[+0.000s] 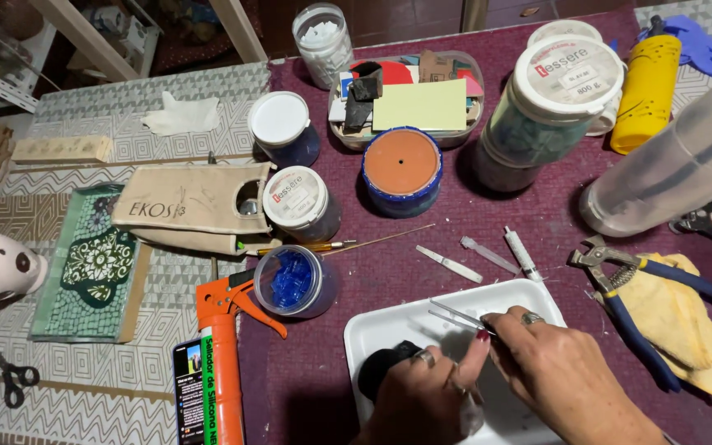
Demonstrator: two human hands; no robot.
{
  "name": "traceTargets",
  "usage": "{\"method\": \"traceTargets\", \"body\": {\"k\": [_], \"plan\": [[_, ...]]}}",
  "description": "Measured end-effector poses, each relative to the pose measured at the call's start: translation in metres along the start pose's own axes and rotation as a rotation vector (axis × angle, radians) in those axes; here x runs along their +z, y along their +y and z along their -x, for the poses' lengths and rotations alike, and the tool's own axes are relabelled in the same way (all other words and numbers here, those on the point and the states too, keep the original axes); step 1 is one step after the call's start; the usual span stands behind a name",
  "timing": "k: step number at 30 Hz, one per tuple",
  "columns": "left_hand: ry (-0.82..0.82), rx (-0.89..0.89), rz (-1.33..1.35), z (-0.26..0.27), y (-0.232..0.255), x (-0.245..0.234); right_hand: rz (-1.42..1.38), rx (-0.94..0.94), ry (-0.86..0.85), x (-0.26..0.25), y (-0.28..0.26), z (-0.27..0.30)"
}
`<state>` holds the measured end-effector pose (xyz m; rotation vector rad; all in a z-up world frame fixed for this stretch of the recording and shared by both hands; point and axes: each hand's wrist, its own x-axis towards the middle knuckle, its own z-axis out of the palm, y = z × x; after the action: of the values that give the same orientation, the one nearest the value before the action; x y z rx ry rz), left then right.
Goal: Using a syringe to apply a white paste or adhesive onto a black decorative object.
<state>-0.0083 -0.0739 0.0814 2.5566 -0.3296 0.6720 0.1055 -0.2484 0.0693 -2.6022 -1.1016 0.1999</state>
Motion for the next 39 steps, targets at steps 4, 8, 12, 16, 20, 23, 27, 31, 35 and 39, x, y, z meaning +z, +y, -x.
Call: {"method": "traceTargets", "body": {"k": [4,8,12,16,20,23,27,31,35,39], "plan": [[-0.064,0.0,-0.099,0.002,-0.01,0.008,-0.027,0.018,0.094,-0.012,-0.007,-0.003],[-0.11,-0.146,0.279,0.015,-0.009,0.017,-0.028,0.031,0.024,-0.015,-0.007,-0.001],[0.088,-0.507,1.225,0.054,-0.004,0.041,0.04,-0.055,0.161,-0.016,-0.017,0.0],[-0.011,-1.211,1.861,0.044,-0.024,0.032,0.08,-0.014,-0.035,-0.004,-0.005,0.008],[0.095,-0.892,2.317,0.043,-0.044,0.022,0.143,0.02,-0.034,-0.003,-0.004,0.008],[0.081,-0.949,2.218,0.043,-0.046,0.018,0.142,0.065,-0.141,-0.002,0.007,0.012],[-0.075,-0.869,2.073,0.057,-0.058,0.029,0.145,0.124,-0.317,-0.016,0.021,0.016],[0.182,-1.041,1.87,0.043,-0.024,0.017,0.186,0.061,-0.163,-0.026,0.019,0.018],[-0.068,-0.776,1.224,0.044,-0.018,0.015,-0.037,-0.029,0.136,-0.03,-0.004,0.011],[0.075,-0.568,1.254,0.045,-0.007,0.016,0.098,0.102,-0.093,-0.011,0.002,0.015]]}}
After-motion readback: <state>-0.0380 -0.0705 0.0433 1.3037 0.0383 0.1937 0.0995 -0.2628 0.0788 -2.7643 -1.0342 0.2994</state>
